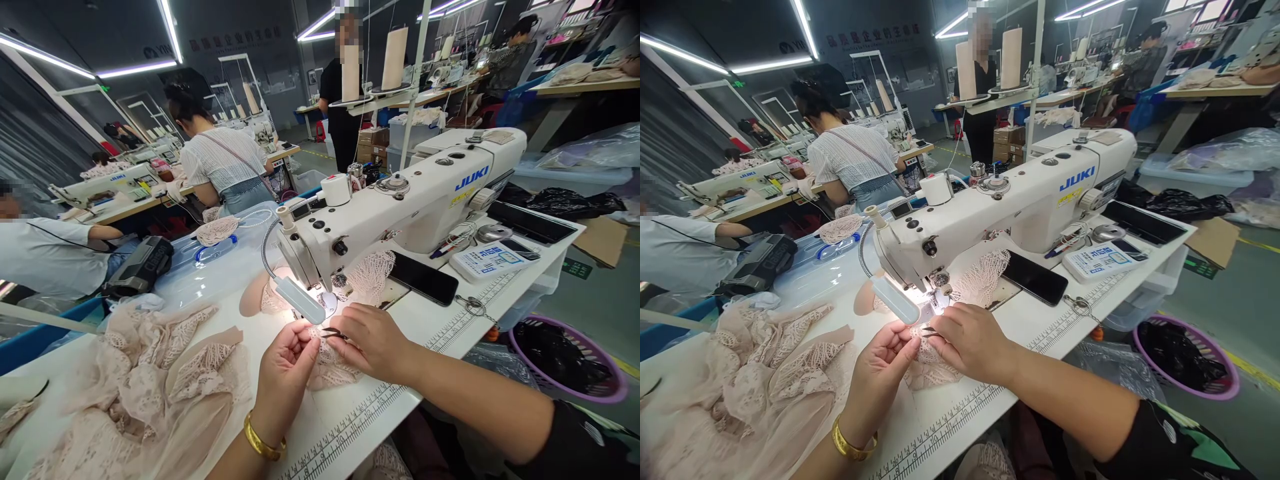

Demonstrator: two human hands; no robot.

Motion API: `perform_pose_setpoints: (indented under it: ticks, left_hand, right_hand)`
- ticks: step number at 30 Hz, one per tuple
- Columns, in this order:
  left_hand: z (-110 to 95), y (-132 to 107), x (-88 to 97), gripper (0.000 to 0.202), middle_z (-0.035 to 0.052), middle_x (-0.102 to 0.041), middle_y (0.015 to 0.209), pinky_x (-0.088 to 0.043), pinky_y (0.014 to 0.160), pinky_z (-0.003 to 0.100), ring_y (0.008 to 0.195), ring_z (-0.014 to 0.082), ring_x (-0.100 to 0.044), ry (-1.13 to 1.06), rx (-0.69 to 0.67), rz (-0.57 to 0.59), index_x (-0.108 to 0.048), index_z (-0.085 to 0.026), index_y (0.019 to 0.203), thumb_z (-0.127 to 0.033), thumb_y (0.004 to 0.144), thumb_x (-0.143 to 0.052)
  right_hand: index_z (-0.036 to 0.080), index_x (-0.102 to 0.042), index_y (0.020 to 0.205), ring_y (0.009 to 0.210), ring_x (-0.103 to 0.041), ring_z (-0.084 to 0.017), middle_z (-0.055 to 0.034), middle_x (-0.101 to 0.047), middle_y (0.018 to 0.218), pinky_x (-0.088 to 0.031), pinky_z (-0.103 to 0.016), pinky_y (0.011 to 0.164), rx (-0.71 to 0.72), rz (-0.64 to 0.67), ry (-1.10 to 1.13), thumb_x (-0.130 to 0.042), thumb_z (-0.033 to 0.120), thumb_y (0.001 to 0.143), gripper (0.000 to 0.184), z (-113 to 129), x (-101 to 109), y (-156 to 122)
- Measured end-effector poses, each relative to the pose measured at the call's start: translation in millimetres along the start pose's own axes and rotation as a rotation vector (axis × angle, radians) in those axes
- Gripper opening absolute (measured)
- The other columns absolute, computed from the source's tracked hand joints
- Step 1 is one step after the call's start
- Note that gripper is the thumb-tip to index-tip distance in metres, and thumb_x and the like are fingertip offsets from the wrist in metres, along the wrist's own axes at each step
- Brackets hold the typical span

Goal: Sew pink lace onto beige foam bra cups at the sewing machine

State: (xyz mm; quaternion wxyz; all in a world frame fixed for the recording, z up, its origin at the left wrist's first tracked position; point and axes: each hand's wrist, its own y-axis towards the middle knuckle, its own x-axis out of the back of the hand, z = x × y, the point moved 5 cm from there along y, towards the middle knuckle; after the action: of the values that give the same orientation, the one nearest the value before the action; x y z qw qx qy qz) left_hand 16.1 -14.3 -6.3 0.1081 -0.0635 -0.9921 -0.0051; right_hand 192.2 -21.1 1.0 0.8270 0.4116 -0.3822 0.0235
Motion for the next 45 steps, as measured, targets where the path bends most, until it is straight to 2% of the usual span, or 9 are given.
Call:
perform_pose_setpoints:
  ticks: [12, 17, 20, 22, 24, 28, 32, 38, 45]
  left_hand:
    - [2, 1, 2.5, 0.026, -0.0008, -0.063, 0.083, -0.050, 0.069, 0.024, 0.075, 0.0151, -0.059, 0.000, -0.013, -0.023, -0.071, -0.022, 0.103, -0.041, 0.085, -0.075]
    - [5, 3, 4.6, 0.027, 0.0017, -0.067, 0.081, -0.051, 0.074, 0.027, 0.077, 0.0174, -0.059, -0.078, 0.062, -0.005, -0.078, -0.021, 0.101, -0.041, 0.083, -0.075]
    - [7, 4, 3.1, 0.028, 0.0026, -0.069, 0.079, -0.053, 0.078, 0.030, 0.077, 0.0187, -0.063, -0.166, 0.155, 0.012, -0.079, -0.020, 0.102, -0.038, 0.081, -0.074]
    - [6, 4, 1.9, 0.030, 0.0035, -0.071, 0.081, -0.054, 0.081, 0.032, 0.080, 0.0202, -0.066, -0.154, 0.175, 0.035, -0.079, -0.021, 0.103, -0.035, 0.078, -0.075]
    - [1, 4, 2.0, 0.026, 0.0052, -0.072, 0.087, -0.053, 0.082, 0.032, 0.085, 0.0219, -0.066, -0.056, 0.116, 0.057, -0.079, -0.022, 0.099, -0.036, 0.077, -0.076]
    - [-10, 5, 4.6, 0.022, 0.0062, -0.065, 0.094, -0.050, 0.084, 0.032, 0.093, 0.0236, -0.059, 0.111, -0.044, 0.061, -0.076, -0.022, 0.081, -0.044, 0.083, -0.073]
    - [-5, 4, -3.0, 0.030, 0.0032, -0.060, 0.084, -0.047, 0.076, 0.029, 0.082, 0.0197, -0.054, -0.100, 0.106, 0.201, -0.068, -0.021, 0.085, -0.050, 0.090, -0.066]
    - [1, 1, -9.2, 0.036, -0.0006, -0.052, 0.075, -0.040, 0.065, 0.026, 0.069, 0.0145, -0.046, -0.218, 0.209, 0.243, -0.061, -0.019, 0.084, -0.053, 0.088, -0.068]
    - [1, 2, -8.5, 0.034, -0.0013, -0.049, 0.077, -0.039, 0.070, 0.026, 0.074, 0.0148, -0.045, -0.211, 0.205, 0.263, -0.061, -0.020, 0.089, -0.053, 0.091, -0.067]
  right_hand:
    - [0.021, -0.057, 0.106, 0.074, -0.054, -0.019, -0.0019, -0.063, 0.082, -0.044, -0.031, 0.068, -0.009, 0.008, 0.015, -0.048, 0.032, 0.105, 0.014, 1, 2, 1]
    - [0.022, -0.050, 0.114, 0.072, -0.058, -0.019, -0.0022, -0.066, 0.086, -0.045, -0.030, 0.063, 0.031, 0.036, 0.129, -0.057, 0.063, 0.097, 0.044, 7, -7, -2]
    - [0.022, -0.052, 0.109, 0.072, -0.058, -0.020, -0.0032, -0.066, 0.086, -0.043, -0.030, 0.063, 0.045, 0.100, 0.055, -0.058, 0.043, 0.100, 0.024, 8, -15, -4]
    - [0.022, -0.054, 0.103, 0.073, -0.057, -0.019, -0.0031, -0.065, 0.085, -0.042, -0.030, 0.064, -0.040, 0.115, 0.135, -0.055, 0.027, 0.097, 0.008, 3, -14, -3]
    - [0.022, -0.056, 0.096, 0.071, -0.054, -0.017, -0.0007, -0.062, 0.081, -0.040, -0.028, 0.064, -0.203, 0.125, 0.333, -0.054, 0.024, 0.094, 0.004, -5, -9, -1]
    - [0.021, -0.051, 0.078, 0.067, -0.044, -0.014, 0.0037, -0.046, 0.070, -0.036, -0.026, 0.063, -0.553, 0.205, 0.772, -0.054, 0.039, 0.096, 0.026, -18, -9, 1]
    - [0.020, -0.046, 0.074, 0.067, -0.037, -0.013, 0.0046, -0.040, 0.071, -0.033, -0.026, 0.064, -0.757, 0.244, 1.056, -0.061, 0.053, 0.092, 0.040, -24, -20, -4]
    - [0.020, -0.046, 0.074, 0.067, -0.035, -0.013, 0.0042, -0.037, 0.072, -0.034, -0.027, 0.064, -0.810, 0.248, 1.059, -0.061, 0.058, 0.091, 0.044, -27, -26, -10]
    - [0.019, -0.048, 0.076, 0.071, -0.037, -0.014, 0.0036, -0.038, 0.074, -0.033, -0.028, 0.067, -0.804, 0.240, 1.032, -0.059, 0.055, 0.093, 0.041, -28, -22, -9]
